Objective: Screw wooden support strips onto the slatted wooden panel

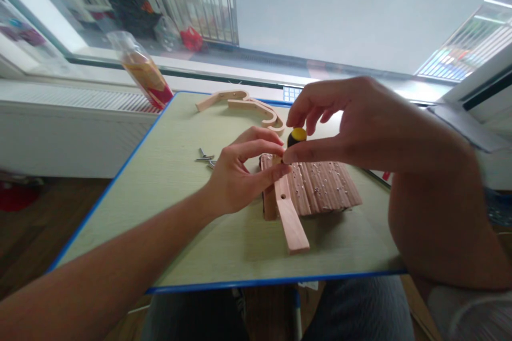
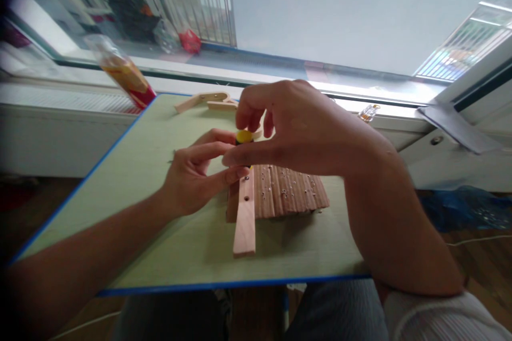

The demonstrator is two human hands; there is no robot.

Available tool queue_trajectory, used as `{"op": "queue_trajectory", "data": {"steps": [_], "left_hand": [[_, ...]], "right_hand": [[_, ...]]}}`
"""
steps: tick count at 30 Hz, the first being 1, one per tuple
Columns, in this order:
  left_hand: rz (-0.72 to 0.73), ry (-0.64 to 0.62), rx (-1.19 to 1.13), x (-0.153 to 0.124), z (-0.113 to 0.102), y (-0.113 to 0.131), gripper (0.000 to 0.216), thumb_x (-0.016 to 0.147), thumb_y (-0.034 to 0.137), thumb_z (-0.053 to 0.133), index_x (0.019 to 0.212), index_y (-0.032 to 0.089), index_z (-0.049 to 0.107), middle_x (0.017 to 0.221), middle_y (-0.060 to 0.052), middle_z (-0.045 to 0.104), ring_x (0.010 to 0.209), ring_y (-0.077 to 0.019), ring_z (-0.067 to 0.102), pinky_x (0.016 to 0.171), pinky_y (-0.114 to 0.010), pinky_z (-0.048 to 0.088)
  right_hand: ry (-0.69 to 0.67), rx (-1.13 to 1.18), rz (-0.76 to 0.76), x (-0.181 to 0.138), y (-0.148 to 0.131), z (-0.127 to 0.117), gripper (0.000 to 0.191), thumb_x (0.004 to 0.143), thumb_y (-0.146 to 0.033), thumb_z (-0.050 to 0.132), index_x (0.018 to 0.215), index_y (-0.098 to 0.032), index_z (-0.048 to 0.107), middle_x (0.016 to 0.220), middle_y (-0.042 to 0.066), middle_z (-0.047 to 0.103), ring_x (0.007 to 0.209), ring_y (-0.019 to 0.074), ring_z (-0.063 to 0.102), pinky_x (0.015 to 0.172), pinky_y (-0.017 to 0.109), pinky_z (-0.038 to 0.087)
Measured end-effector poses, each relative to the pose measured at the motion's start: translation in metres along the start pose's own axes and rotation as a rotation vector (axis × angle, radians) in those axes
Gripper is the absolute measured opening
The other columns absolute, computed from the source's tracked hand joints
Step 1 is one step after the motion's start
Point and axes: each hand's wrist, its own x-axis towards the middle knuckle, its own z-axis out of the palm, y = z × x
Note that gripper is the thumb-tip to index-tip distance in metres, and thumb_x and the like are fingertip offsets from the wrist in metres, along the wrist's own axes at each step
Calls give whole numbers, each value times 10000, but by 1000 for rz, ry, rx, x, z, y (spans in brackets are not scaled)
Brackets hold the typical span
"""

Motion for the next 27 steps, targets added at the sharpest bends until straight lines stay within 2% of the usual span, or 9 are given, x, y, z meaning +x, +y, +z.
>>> {"op": "queue_trajectory", "data": {"steps": [4,7,10,14,18,23,27], "left_hand": [[19,4,-31,0,-1,-2,210,872,302,943,1068,284,870,1177,-73,762,1134,-244,729,1065,-486,603],[24,-2,-19,-2,-2,-4,228,868,289,945,1083,287,869,1184,-73,763,1123,-241,728,1054,-484,613],[16,-16,0,-2,-2,-2,211,889,288,922,1092,284,863,1181,-78,763,1130,-247,725,1065,-495,615],[14,-29,8,-2,-1,2,219,893,283,912,1104,270,856,1177,-88,761,1138,-251,725,1055,-486,612],[17,-12,5,-1,0,2,249,861,259,940,1093,260,849,1180,-81,755,1140,-241,725,1083,-471,591],[27,-5,0,-2,1,-2,306,833,262,968,1107,263,832,1189,-65,751,1143,-235,721,1083,-459,594],[11,0,17,-1,2,-1,309,830,284,970,1104,256,830,1189,-66,750,1140,-239,723,1095,-473,595]], "right_hand": [[-74,68,-92,-3,-2,-7,203,918,-327,815,1109,-263,843,1118,11,836,964,214,746,867,389,596],[-65,91,-118,-3,-2,-7,158,911,-260,788,1053,-257,859,1062,13,844,910,213,749,832,397,606],[-26,59,-82,-3,-2,-5,93,889,-294,806,968,-283,854,985,10,836,860,234,744,768,428,613],[-17,14,-17,-4,-4,-3,49,878,-369,820,903,-327,818,946,13,818,870,274,738,763,486,618],[-6,4,-6,-4,-5,-1,114,871,-409,823,837,-313,772,887,14,791,818,266,714,712,488,593],[39,-41,21,-2,-5,2,225,883,-464,822,771,-298,720,779,-8,727,695,214,639,594,449,486],[48,-82,8,0,-4,4,305,924,-501,793,747,-287,666,745,-7,688,676,199,588,578,433,427]]}}
